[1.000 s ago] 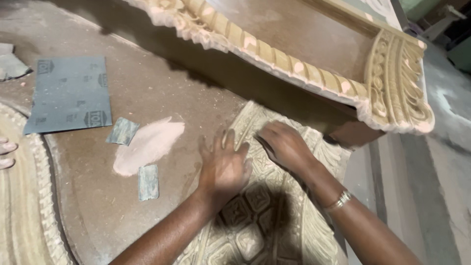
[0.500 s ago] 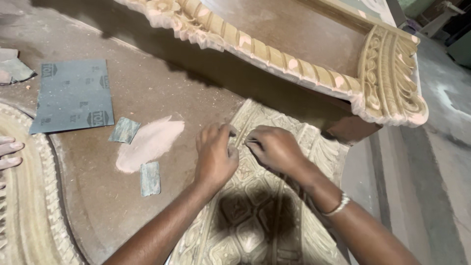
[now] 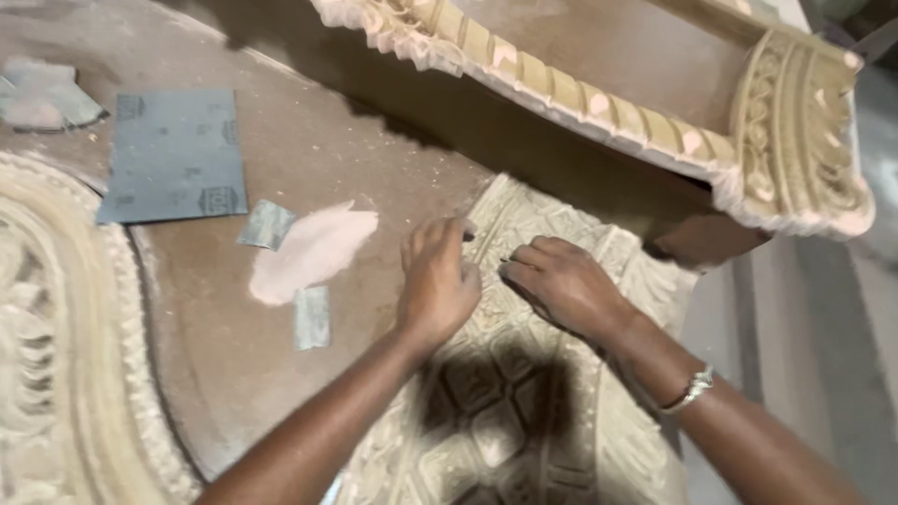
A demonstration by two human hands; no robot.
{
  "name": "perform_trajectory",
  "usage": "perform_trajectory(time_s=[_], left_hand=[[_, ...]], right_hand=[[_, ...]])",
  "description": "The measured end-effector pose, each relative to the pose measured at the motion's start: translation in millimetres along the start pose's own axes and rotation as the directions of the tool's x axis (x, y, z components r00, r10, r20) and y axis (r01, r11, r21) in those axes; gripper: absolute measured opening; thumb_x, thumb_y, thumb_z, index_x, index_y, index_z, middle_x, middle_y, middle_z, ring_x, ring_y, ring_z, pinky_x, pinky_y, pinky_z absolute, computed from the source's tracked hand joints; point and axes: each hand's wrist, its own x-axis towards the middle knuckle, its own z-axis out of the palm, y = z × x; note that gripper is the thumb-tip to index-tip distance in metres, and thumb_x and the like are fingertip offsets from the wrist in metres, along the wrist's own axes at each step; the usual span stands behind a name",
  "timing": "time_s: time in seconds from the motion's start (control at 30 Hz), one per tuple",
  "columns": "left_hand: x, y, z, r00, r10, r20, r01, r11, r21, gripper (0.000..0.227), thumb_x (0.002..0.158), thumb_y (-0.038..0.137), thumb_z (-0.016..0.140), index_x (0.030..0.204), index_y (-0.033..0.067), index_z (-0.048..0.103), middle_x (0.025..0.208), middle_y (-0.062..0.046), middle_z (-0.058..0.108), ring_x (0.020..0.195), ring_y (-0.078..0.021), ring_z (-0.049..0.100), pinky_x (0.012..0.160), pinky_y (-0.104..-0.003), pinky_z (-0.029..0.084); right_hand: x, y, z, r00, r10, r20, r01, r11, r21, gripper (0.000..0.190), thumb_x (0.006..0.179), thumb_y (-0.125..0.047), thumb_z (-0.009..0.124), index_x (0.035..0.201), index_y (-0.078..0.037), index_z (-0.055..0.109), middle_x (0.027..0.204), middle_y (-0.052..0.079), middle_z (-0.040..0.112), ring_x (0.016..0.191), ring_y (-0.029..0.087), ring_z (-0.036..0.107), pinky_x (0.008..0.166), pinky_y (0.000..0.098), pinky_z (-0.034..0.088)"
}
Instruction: The person sands the surface of ornate decorative moldings using a small sanding block. They work methodically along the intricate patterns and edges of the pieces, which are laid out on a workbench.
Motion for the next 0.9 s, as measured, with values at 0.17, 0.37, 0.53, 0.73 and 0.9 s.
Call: perform_trajectory(time_s=[0.17,0.37,0.53,0.73,0.9], left_hand=[[-2,-9,2,0.999,0.018,-0.037,-0.019,0.999,-0.028,0.051,0.079,-0.004,0.060,0.129,0.0002,0.057,0.127,-0.020,0.061,0.132,-0.0383,0.046,0.113,-0.051,0.033],[0,-15,10,0.998,-0.046,-0.042,0.041,0.993,-0.115,0.043,0.080,-0.005,0.059,0.123,0.0040,0.060,0.121,-0.016,0.067,0.123,-0.0358,0.053,0.108,-0.050,0.042],[3,-15,6,0.996,-0.066,-0.062,0.054,0.984,-0.168,0.042,0.079,-0.007,0.058,0.120,0.0028,0.061,0.118,-0.018,0.066,0.119,-0.0364,0.056,0.101,-0.047,0.045],[3,-17,6,0.983,-0.186,-0.013,0.172,0.935,-0.311,0.037,0.083,-0.009,0.054,0.118,0.0017,0.062,0.113,-0.018,0.065,0.110,-0.0301,0.063,0.095,-0.041,0.052],[4,-19,2,0.987,-0.161,-0.014,0.138,0.886,-0.442,0.035,0.085,-0.012,0.048,0.116,0.0003,0.061,0.110,-0.016,0.068,0.106,-0.0236,0.068,0.096,-0.037,0.055]], right_hand=[[1,0,14,0.976,0.218,-0.009,-0.216,0.972,0.094,0.021,0.083,-0.010,0.067,0.103,-0.005,0.073,0.099,0.010,0.069,0.093,0.029,0.065,0.084,0.0430,0.054],[-12,-33,11,0.967,0.252,0.028,-0.252,0.950,0.184,0.021,0.085,-0.011,0.066,0.102,-0.002,0.074,0.103,0.013,0.070,0.095,0.030,0.067,0.082,0.0421,0.055],[-5,-40,18,0.980,0.198,0.025,-0.199,0.968,0.151,0.019,0.089,-0.007,0.062,0.103,-0.001,0.074,0.108,0.014,0.071,0.095,0.028,0.067,0.078,0.0396,0.056],[-6,-38,18,0.970,0.243,0.027,-0.244,0.952,0.184,0.018,0.093,-0.008,0.064,0.105,-0.001,0.074,0.107,0.016,0.071,0.092,0.026,0.067,0.080,0.0398,0.057],[-2,-50,12,0.944,0.327,0.039,-0.329,0.935,0.132,0.017,0.093,-0.009,0.064,0.105,-0.003,0.076,0.099,0.013,0.072,0.089,0.026,0.068,0.082,0.0404,0.056]])
